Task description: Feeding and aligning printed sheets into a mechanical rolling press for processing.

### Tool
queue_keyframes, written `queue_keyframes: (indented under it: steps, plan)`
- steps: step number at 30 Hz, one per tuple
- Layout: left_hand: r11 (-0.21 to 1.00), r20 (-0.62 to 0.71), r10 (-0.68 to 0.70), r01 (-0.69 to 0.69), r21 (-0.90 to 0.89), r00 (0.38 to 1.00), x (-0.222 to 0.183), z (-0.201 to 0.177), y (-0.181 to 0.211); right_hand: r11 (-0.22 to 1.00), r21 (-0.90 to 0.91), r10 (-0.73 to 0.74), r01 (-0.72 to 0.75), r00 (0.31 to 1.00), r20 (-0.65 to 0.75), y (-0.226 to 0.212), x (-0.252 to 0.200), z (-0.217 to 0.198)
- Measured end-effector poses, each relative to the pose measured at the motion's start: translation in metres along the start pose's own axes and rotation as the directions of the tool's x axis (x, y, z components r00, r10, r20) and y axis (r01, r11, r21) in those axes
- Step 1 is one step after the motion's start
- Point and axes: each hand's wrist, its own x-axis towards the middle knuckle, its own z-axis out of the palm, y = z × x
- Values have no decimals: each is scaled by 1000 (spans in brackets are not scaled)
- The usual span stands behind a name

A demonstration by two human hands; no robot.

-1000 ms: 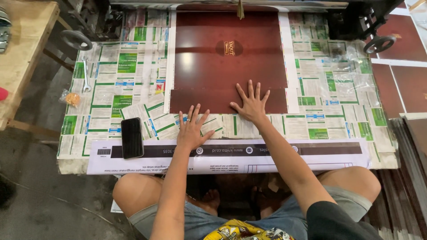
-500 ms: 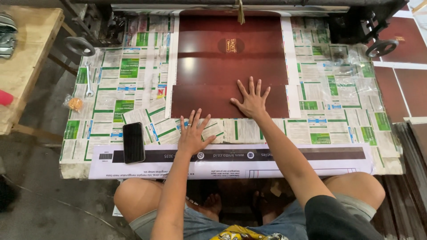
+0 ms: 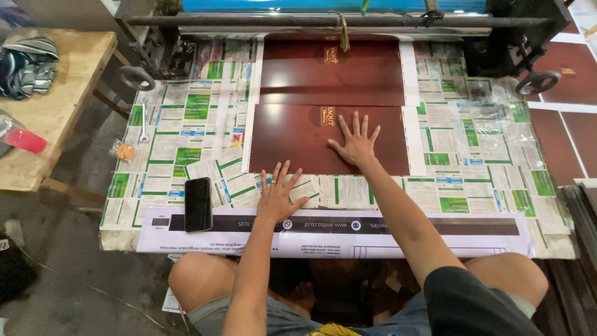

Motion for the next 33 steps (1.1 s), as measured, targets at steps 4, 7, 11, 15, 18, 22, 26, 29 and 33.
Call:
queue_keyframes:
  steps: [4,7,11,15,18,22,26,29,33]
  plan:
    - [1000,1,-14,14,-6,1000,-2,-3,1,985,-60,-162,164,986,43,-14,-64,-1]
    - [1000,-5,-15,15,-14,1000,1,-7,2,974,-60,-216,217,976,25,-15,-107,-12]
    - [999,9,-30,31,-23,1000,-5,0,3,968,-78,-237,240,971,36,-13,-102,-35]
    - [997,-220,61,-71,-39,974,-10,2,1,826,-299,-483,478,873,60,-3,-80,-38]
    - [995,-132,35,-48,-91,991,-14,8,-3,687,-412,-604,599,785,134,10,-62,-22]
    - [997,-119,10,-19,-76,993,-10,-6,3,817,-328,-356,475,862,361,-37,-76,-118]
    - [997,-197,74,-79,-18,978,-3,-5,1,895,-332,-344,297,935,-91,-33,-81,-125]
    - [998,-39,18,-20,-54,999,-2,-9,-1,971,-101,-236,216,813,-532,-36,-97,-91]
    - [996,-51,-1,-3,-85,999,-6,-6,1,977,-15,-204,210,925,-320,-26,-113,-19]
